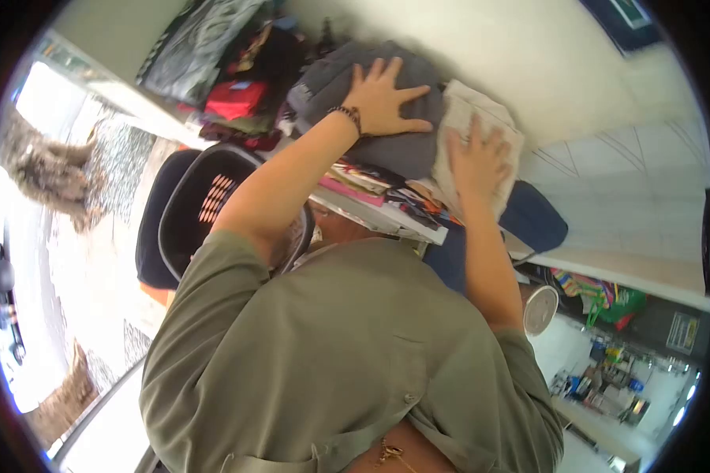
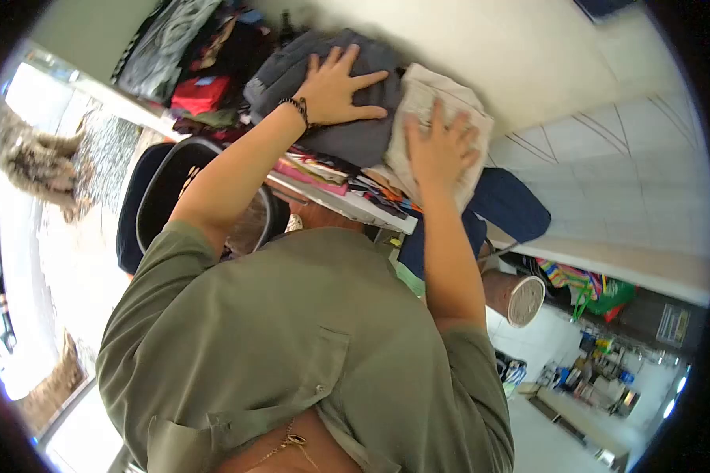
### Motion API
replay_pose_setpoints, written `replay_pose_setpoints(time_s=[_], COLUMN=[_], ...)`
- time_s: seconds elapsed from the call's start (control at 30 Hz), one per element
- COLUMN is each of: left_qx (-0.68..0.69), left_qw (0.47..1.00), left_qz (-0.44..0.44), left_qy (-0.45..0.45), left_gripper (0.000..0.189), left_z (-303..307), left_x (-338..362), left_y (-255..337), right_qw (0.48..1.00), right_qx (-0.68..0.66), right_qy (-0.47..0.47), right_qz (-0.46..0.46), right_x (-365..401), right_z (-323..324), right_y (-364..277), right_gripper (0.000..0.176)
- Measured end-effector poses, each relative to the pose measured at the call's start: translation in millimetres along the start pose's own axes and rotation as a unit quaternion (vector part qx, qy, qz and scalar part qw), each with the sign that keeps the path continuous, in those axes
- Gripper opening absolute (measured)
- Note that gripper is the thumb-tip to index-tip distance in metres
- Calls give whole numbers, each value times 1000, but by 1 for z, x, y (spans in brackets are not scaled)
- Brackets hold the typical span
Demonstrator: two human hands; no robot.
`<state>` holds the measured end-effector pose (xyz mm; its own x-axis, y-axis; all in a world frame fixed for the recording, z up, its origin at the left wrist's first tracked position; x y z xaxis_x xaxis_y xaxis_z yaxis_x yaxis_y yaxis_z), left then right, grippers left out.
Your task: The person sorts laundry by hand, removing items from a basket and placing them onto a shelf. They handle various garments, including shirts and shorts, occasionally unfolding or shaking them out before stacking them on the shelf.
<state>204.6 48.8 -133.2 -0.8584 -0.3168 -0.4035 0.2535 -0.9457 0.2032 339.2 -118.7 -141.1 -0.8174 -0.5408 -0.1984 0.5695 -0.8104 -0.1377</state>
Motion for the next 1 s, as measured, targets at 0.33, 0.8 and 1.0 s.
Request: replay_pose_setpoints(time_s=[0.33,0.8,1.0], left_qx=[576,160,114], left_qw=[795,658,679], left_qz=[190,712,663], left_qy=[-8,-187,-296], left_gripper=[38,62,47], left_z=[122,-214,-170], left_x=[218,571,540], left_y=[-67,-180,-151], right_qw=[1000,996,992], right_qx=[4,-45,-68], right_qy=[13,41,39], right_qz=[-1,67,95], right_x=[-12,-26,-32], right_z=[-11,-14,-27], right_y=[16,30,44], right_gripper=[64,57,55])
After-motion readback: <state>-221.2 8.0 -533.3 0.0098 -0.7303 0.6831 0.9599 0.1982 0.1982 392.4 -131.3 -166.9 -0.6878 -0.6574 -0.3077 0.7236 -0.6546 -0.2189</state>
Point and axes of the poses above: each hand's wrist, its own x-axis away from the middle knuckle, its own z-axis out of the back of the hand, y = z × x, the point moved 7 cm from there along -x, towards the middle knuckle, and after that the axes turned 8 degrees about -z, right-handed, at the moved point
